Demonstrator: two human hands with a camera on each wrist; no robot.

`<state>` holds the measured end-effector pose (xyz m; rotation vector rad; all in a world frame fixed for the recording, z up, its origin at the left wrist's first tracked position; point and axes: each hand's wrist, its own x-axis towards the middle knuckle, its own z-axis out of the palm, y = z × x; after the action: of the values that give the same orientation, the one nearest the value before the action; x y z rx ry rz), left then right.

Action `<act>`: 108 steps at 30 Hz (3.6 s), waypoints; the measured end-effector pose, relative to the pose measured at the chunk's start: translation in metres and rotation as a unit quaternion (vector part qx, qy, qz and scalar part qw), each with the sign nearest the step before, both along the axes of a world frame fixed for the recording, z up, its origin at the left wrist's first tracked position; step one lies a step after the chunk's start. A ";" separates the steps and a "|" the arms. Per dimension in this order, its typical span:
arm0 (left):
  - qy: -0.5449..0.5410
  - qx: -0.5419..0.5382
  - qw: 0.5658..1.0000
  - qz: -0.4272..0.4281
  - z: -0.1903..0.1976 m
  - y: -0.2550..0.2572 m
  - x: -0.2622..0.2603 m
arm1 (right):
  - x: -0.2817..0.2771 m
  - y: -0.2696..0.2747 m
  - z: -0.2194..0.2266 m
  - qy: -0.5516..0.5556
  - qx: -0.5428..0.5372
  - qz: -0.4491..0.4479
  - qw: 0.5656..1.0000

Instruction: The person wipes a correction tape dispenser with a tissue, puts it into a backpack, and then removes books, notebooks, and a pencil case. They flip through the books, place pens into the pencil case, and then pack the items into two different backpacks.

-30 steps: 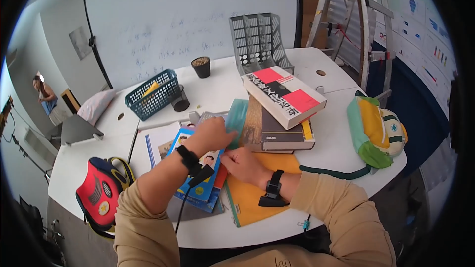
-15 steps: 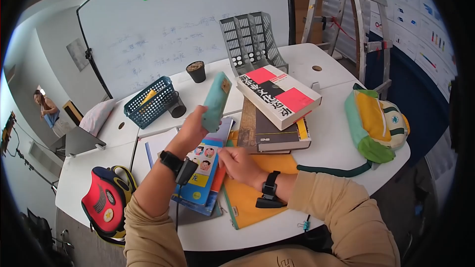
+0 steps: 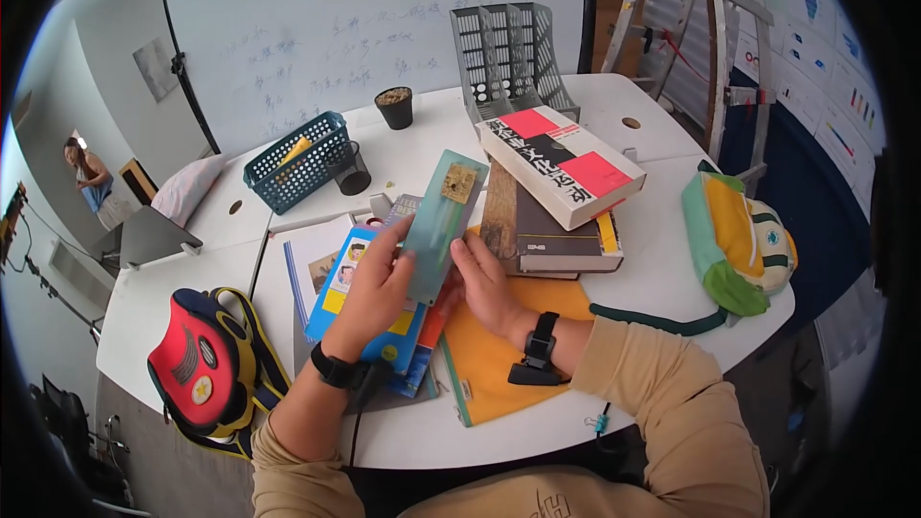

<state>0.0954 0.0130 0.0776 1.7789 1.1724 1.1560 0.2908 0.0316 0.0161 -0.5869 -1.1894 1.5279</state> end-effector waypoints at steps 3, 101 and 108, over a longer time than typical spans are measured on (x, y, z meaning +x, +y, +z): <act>0.132 0.118 0.983 0.047 0.001 0.009 0.004 | 0.000 0.001 0.000 -0.025 0.036 -0.015 0.999; -0.070 -0.060 0.906 0.413 0.020 0.035 -0.233 | 0.008 0.017 0.004 -0.044 0.187 -0.161 0.968; 0.344 -0.179 0.827 0.406 -0.060 0.034 -0.297 | 0.006 0.018 -0.001 -0.025 0.174 -0.150 0.973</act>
<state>-0.2012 0.0466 0.0177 1.4243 2.5620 0.5822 0.2965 0.0500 0.0147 -0.5418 -1.3050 1.0263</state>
